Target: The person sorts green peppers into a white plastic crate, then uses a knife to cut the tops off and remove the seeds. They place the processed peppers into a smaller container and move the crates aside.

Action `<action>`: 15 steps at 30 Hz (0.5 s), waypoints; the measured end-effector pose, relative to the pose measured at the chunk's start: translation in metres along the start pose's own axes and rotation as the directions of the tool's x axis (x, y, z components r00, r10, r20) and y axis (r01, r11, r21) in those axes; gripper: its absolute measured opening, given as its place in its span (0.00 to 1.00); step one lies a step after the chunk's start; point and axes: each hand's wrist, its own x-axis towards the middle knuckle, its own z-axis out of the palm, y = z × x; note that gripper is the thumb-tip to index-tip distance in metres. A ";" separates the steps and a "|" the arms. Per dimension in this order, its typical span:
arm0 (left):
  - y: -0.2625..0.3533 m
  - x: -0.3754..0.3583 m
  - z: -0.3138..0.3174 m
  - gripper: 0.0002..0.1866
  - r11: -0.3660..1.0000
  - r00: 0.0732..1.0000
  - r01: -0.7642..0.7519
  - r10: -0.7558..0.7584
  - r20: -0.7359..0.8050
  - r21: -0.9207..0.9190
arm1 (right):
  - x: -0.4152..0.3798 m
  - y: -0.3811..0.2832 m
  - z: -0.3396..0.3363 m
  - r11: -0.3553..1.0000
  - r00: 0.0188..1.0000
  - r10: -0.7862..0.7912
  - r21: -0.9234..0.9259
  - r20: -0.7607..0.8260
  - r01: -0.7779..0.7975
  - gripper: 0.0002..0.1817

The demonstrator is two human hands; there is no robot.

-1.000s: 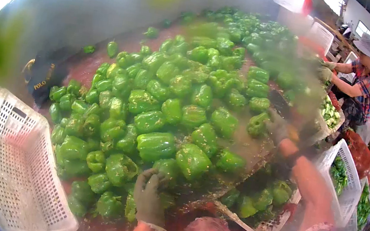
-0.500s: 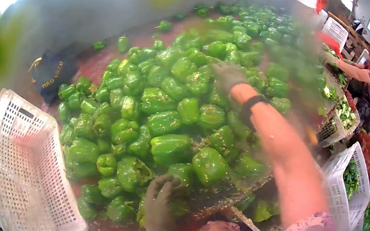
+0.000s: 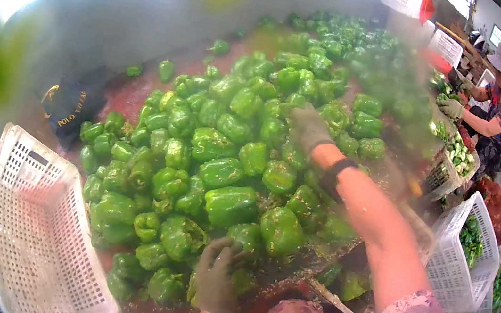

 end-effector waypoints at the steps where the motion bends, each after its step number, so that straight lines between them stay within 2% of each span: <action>1: 0.000 -0.003 0.001 0.14 1.000 1.000 0.002 -0.002 0.009 -0.004 | -0.007 0.004 -0.003 0.998 0.999 -0.033 0.046 -0.020 0.033 0.13; 3: -0.001 -0.006 0.001 0.15 1.000 1.000 0.005 -0.005 0.012 -0.008 | -0.027 0.011 -0.011 0.987 0.994 -0.093 0.129 -0.061 0.100 0.14; 4: -0.003 -0.006 0.001 0.15 1.000 1.000 0.005 -0.005 0.011 -0.013 | -0.043 0.012 -0.018 0.943 0.965 -0.158 0.259 -0.209 0.210 0.14; 7: -0.005 -0.006 0.000 0.15 1.000 1.000 0.008 -0.008 0.010 -0.028 | -0.080 0.018 -0.055 0.957 0.985 -0.103 0.255 -0.138 0.136 0.15; 9: -0.004 -0.007 -0.003 0.15 1.000 1.000 0.008 -0.008 0.004 -0.029 | -0.123 0.033 -0.093 0.928 0.977 -0.123 0.330 -0.175 0.176 0.15; 11: -0.002 -0.010 -0.004 0.14 1.000 1.000 0.005 -0.005 -0.001 -0.020 | -0.169 0.042 -0.133 0.982 0.999 -0.020 0.185 -0.041 0.027 0.15; 12: 0.001 -0.011 -0.003 0.14 1.000 1.000 0.007 -0.008 -0.004 -0.023 | -0.186 0.067 -0.131 0.973 0.985 -0.169 0.156 -0.027 0.171 0.16; 13: 0.005 -0.014 -0.001 0.14 1.000 1.000 0.011 -0.011 -0.004 -0.022 | -0.206 0.097 -0.131 0.980 0.970 -0.170 0.131 0.176 0.148 0.17; 14: 0.007 -0.015 0.000 0.14 1.000 1.000 0.017 -0.017 -0.002 -0.018 | -0.226 0.127 -0.131 0.986 0.914 -0.165 0.099 0.371 0.137 0.18; 15: 0.004 -0.014 0.000 0.14 1.000 1.000 0.010 -0.010 0.010 -0.020 | -0.240 0.140 -0.132 0.997 0.862 -0.075 0.045 0.501 0.060 0.19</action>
